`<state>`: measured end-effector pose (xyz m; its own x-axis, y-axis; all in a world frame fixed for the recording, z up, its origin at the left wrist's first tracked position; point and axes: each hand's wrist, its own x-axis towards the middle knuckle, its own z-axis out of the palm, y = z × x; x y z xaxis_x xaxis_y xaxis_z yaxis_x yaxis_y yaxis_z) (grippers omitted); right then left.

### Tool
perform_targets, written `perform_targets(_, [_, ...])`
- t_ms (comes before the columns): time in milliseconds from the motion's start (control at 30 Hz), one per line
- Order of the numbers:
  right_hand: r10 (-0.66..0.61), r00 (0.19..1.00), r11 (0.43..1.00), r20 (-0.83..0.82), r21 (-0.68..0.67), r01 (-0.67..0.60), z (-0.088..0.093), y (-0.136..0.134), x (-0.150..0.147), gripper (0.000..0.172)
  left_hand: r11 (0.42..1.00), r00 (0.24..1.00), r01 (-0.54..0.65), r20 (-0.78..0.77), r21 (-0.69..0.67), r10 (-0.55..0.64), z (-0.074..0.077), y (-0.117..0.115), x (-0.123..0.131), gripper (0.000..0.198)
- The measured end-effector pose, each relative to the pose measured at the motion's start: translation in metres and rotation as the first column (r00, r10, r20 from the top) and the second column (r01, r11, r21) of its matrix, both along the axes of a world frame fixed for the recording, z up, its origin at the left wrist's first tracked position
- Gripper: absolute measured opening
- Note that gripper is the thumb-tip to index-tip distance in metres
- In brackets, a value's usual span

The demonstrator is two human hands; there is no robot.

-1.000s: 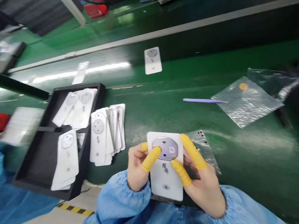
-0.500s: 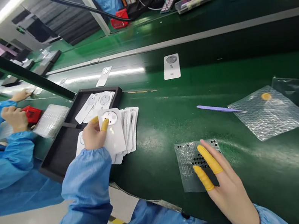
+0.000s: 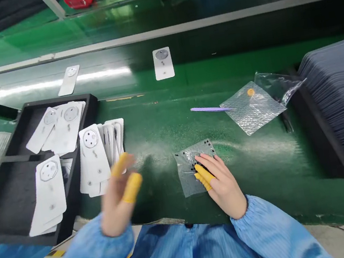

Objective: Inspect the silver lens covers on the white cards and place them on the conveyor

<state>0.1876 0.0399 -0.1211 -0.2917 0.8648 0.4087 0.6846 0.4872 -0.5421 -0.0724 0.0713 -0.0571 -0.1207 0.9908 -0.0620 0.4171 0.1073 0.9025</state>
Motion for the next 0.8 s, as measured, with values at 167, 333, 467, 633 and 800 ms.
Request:
perform_targets(167, [0.039, 0.998, 0.999, -0.048, 0.007, -0.038, 0.006, -0.002, -0.001, 0.048, 0.928, 0.8, 0.236, 0.6, -0.287, -0.018, -0.032, -0.016, 0.081, 0.08])
perform_targets(333, [-0.052, 0.972, 0.999, -0.229, -0.007, 0.052, 0.021, 0.001, -0.007, 0.041, 0.9, 0.722, 0.23, 0.685, -0.37, 0.096, -0.027, -0.006, 0.085, 0.066])
perform_targets(467, [0.01, 0.989, 0.997, -0.146, 0.075, 0.001, 0.026, 0.004, -0.006, 0.037, 0.905, 0.721, 0.189, 0.68, -0.38, 0.135, -0.019, -0.008, 0.082, 0.065])
perform_targets(633, [0.13, 0.989, 0.978, 0.077, 0.152, -0.14, 0.024, 0.007, 0.002, 0.039, 0.901, 0.709, 0.169, 0.684, -0.4, 0.171, -0.02, -0.01, 0.085, 0.065])
perform_targets(800, [0.158, 0.982, 0.957, 0.1, 0.228, -0.177, 0.018, 0.013, 0.004, 0.035, 0.884, 0.662, 0.127, 0.702, -0.45, 0.262, -0.02, -0.007, 0.089, 0.062])
